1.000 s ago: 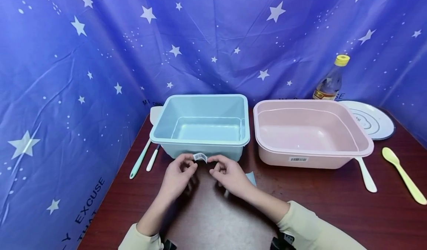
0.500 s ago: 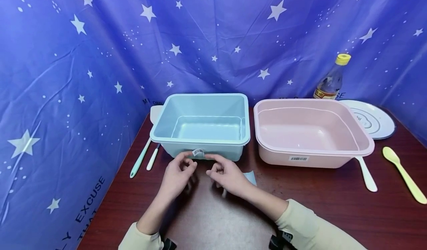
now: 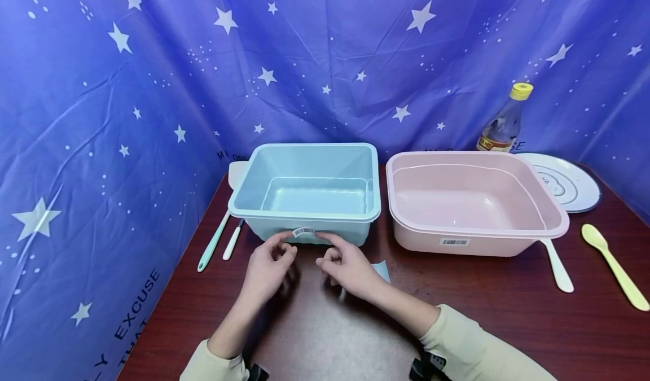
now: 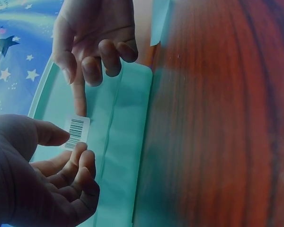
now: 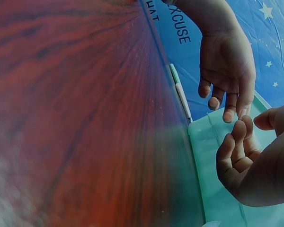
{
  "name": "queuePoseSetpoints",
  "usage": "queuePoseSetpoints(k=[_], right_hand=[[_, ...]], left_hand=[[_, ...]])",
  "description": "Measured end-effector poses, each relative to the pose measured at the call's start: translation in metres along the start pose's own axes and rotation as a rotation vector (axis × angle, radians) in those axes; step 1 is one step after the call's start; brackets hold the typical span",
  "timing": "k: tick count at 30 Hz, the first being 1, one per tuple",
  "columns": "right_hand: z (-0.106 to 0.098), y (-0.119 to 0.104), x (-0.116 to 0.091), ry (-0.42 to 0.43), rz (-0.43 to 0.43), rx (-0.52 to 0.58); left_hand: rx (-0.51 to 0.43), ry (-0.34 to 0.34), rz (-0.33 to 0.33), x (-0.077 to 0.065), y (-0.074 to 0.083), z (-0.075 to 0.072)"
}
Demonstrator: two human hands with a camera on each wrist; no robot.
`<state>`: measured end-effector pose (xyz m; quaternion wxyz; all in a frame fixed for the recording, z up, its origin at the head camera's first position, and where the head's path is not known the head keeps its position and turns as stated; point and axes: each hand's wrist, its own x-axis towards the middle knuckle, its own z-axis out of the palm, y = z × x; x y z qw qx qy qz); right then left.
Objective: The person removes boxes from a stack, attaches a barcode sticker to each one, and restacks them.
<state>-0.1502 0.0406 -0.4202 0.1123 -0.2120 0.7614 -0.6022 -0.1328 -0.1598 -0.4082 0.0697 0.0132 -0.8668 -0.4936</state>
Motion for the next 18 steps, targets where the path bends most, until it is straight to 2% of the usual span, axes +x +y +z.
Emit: queuePoseSetpoints(k=[3,10,15,18], right_hand=[[0.0004,0.0006,0.0005,0.002,0.006,0.002],[0.0006,0.0035,0.0021,0.002,0.021,0.010],[-0.0007,0.0021,0.0009,-0.001,0.031,0.013],[-0.0010,0.0015,0.0008,-0.008,0.058,0.093]], left_hand=[[0.012,0.012,0.007,-0.0002,0.0002,-0.0004],[0.043,0.027,-0.024,-0.0018,0.0003,-0.0010],[-0.024,-0.038,0.016,-0.0006,-0.0016,0.0001],[-0.083,-0.076,0.032,-0.0005,-0.0030,0.0004]])
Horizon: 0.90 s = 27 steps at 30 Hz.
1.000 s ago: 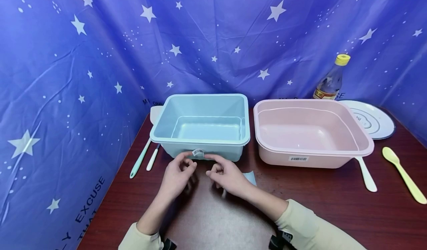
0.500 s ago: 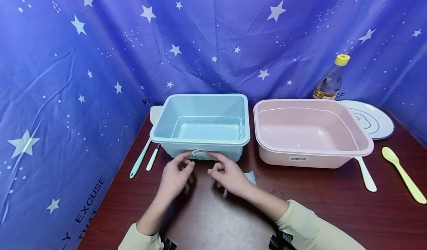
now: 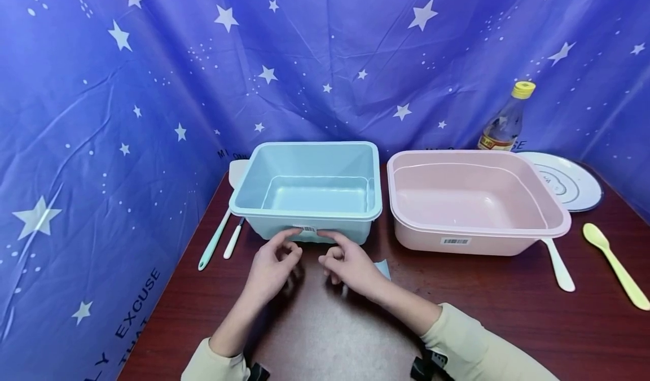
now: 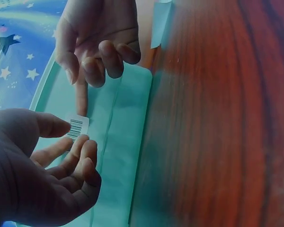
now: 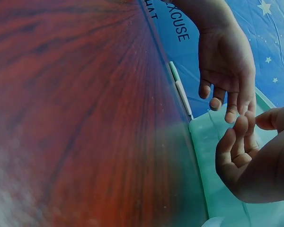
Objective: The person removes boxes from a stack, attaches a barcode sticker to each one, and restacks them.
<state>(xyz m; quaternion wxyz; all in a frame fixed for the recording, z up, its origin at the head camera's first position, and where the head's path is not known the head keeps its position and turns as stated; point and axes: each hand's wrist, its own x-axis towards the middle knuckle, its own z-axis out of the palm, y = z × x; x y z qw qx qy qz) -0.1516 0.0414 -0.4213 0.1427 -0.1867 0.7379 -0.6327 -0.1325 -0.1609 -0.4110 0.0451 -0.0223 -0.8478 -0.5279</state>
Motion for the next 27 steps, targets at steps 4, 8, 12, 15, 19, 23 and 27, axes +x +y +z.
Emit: queuePoseSetpoints(k=[4,8,12,15,19,23,27], right_hand=[[-0.001,0.000,0.001,-0.006,0.064,0.171],[-0.001,0.001,0.003,0.025,0.166,0.285],[-0.002,0.001,0.001,0.016,0.183,0.291],[-0.003,0.000,-0.001,-0.028,0.107,0.217],[-0.006,-0.001,-0.001,-0.050,0.055,0.154],[-0.009,-0.001,-0.004,-0.069,0.081,0.132],[-0.015,-0.004,-0.012,-0.098,0.068,0.079]], left_hand=[[-0.037,-0.004,-0.027,0.000,-0.001,0.000],[-0.047,-0.011,-0.049,0.001,-0.001,0.000],[-0.074,-0.028,-0.043,0.000,-0.001,0.000],[-0.076,-0.050,-0.023,0.001,-0.001,0.001],[-0.058,-0.067,-0.010,0.001,-0.001,0.000],[-0.064,-0.092,-0.032,0.001,-0.002,0.001],[-0.097,-0.141,-0.046,0.000,-0.002,0.003]])
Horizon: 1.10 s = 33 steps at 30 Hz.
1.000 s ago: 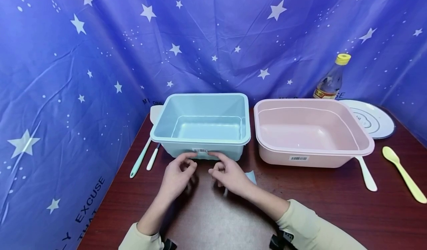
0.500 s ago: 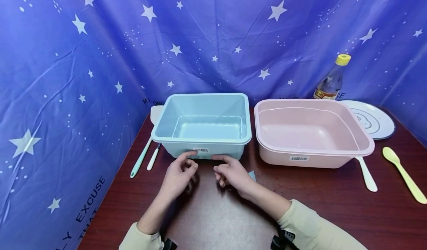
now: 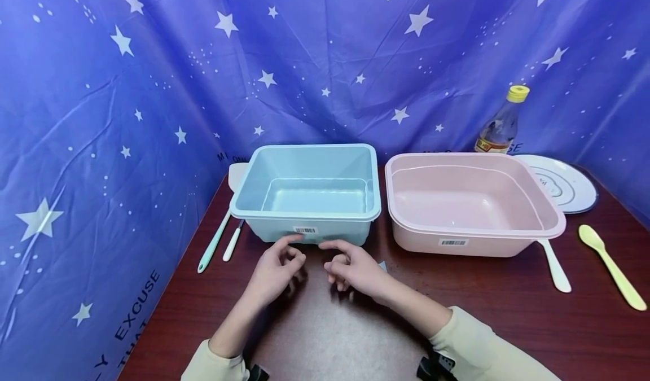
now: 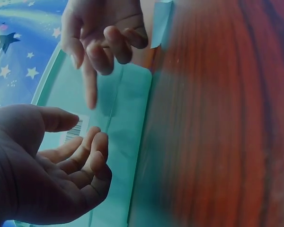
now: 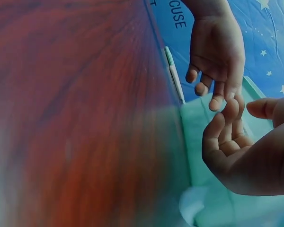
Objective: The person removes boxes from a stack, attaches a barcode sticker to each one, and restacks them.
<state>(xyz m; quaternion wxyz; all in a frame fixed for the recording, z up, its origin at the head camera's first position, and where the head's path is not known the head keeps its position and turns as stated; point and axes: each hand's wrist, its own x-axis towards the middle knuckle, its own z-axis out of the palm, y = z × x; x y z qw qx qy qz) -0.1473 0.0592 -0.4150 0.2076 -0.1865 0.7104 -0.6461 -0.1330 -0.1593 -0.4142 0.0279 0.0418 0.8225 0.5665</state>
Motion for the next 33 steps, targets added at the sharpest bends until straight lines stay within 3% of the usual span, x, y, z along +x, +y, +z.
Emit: queuePoseSetpoints(k=[7,16,21,27,33], right_hand=[[-0.026,-0.018,-0.024,0.029,-0.127,-0.123],[-0.057,-0.050,-0.057,0.050,-0.192,-0.444],[-0.076,-0.067,-0.070,0.042,-0.265,-0.534],[-0.100,-0.080,-0.082,0.090,-0.304,-0.575],[-0.127,-0.095,-0.102,0.183,-0.329,-0.683]], left_hand=[[-0.029,-0.084,0.067,-0.001,0.010,0.014],[-0.007,-0.195,0.213,0.005,0.031,0.048],[0.041,-0.229,0.284,0.009,0.041,0.067],[0.040,-0.254,0.312,0.012,0.053,0.088],[0.075,-0.289,0.282,0.014,0.063,0.103]])
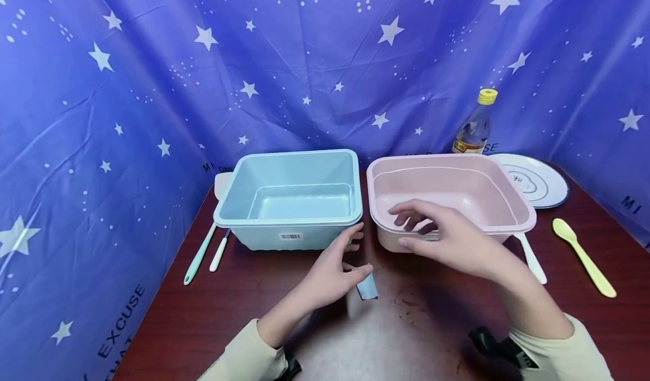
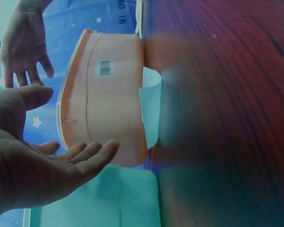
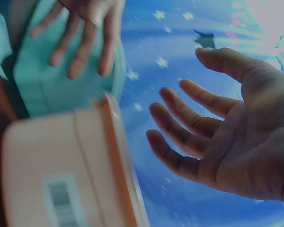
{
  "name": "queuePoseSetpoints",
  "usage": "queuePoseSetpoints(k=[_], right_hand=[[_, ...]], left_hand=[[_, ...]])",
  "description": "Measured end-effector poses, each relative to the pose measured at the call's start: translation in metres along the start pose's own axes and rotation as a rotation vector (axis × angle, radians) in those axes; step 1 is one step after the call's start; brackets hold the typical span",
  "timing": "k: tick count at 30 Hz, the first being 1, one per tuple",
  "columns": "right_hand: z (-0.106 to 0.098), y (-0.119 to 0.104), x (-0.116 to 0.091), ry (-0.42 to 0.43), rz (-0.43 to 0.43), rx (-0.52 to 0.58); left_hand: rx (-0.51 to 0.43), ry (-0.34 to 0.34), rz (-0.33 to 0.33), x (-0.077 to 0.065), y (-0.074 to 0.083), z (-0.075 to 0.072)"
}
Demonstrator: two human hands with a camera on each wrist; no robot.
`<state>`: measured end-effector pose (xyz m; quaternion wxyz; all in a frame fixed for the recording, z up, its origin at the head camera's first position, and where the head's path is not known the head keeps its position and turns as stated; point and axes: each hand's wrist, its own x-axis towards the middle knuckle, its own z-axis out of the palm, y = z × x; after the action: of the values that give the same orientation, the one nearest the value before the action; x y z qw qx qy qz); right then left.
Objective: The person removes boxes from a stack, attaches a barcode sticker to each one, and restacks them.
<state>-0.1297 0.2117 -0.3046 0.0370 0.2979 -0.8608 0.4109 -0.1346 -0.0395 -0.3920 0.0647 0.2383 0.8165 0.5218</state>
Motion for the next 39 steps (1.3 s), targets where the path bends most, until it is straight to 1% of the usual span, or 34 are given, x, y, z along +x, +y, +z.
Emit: queuePoseSetpoints(k=[4,7,9,13,17,22,24,28,31,34,39], right_hand=[[-0.023,0.007,-0.007,0.048,-0.007,-0.073],[-0.039,0.017,-0.013,0.084,-0.017,-0.089],[-0.049,0.023,-0.017,0.100,-0.003,-0.089],[-0.069,0.032,-0.026,0.107,0.095,-0.113],[-0.088,0.041,-0.034,0.111,0.192,-0.166],[-0.104,0.056,-0.044,0.128,0.294,-0.200],[-0.108,0.065,-0.046,0.125,0.319,-0.218],[-0.114,0.081,-0.051,0.081,0.380,-0.187],[-0.115,0.092,-0.055,0.039,0.398,-0.116],[-0.113,0.102,-0.059,0.004,0.392,-0.048],[-0.115,0.118,-0.064,-0.056,0.452,0.019]], left_hand=[[-0.006,-0.034,-0.040,0.004,0.002,0.005],[-0.025,-0.049,-0.053,0.007,0.003,0.009],[-0.020,-0.053,-0.055,0.009,0.004,0.010],[-0.015,-0.048,-0.055,0.014,0.005,0.015],[-0.050,-0.028,-0.065,0.020,0.006,0.022],[-0.076,-0.006,-0.085,0.026,0.009,0.028],[-0.092,0.005,-0.094,0.028,0.011,0.030],[-0.107,0.023,-0.113,0.032,0.013,0.033],[-0.110,0.029,-0.118,0.035,0.013,0.035],[-0.114,0.028,-0.125,0.039,0.012,0.038],[-0.130,0.034,-0.104,0.046,0.009,0.041]])
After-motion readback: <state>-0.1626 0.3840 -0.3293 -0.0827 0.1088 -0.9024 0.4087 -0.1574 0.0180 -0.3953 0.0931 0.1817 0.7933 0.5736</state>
